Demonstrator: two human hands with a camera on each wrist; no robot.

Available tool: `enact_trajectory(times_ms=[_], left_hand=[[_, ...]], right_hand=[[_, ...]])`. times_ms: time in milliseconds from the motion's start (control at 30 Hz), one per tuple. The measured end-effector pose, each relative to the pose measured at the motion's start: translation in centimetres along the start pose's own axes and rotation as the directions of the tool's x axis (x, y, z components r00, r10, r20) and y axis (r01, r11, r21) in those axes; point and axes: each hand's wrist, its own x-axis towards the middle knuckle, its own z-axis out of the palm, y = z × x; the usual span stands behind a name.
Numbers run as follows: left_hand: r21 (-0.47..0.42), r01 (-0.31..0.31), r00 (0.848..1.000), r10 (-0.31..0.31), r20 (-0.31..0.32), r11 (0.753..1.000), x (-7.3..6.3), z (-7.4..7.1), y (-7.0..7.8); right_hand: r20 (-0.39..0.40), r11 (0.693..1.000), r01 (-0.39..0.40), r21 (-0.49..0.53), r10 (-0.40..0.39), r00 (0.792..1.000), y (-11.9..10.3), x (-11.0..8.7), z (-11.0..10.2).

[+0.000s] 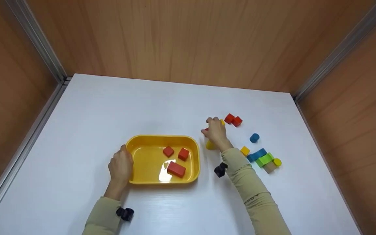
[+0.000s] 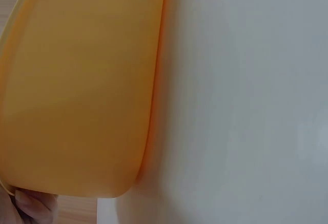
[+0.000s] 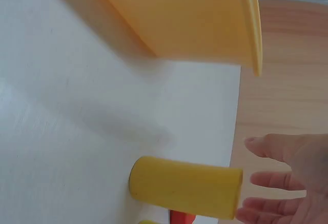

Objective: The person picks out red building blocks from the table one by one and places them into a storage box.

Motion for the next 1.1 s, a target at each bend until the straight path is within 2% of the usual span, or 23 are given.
enact_trajectory(times_ms=[267,567,667,900,1100], left_hand=[[-0.004,0.008,1.0,-0.008,-0.004,1.0,0.0,-0.1,0.0],[-0.009,0.026,1.0,-0.026,0.013,1.0,-0.1,0.0,0.1],[-0.004,0.021,1.0,-0.021,0.005,1.0,0.0,0.1,0.1],[-0.013,-0.032,0.999,0.032,-0.004,0.999,-0.1,0.0,-0.1],[-0.013,0.001,1.0,-0.001,-0.008,1.0,0.1,0.2,0.0]], right_hand=[[0.119,0.988,-0.149,0.042,0.143,0.983,0.7,1.0,0.2],[0.202,0.966,-0.247,0.069,0.229,0.952,0.3,1.5,0.6],[0.217,0.962,-0.268,0.06,0.249,0.944,0.2,1.7,0.7],[0.228,0.972,-0.236,0.025,0.224,0.948,0.1,2.0,0.8],[0.269,0.963,-0.269,0.031,0.252,0.93,0.2,2.2,1.0]])
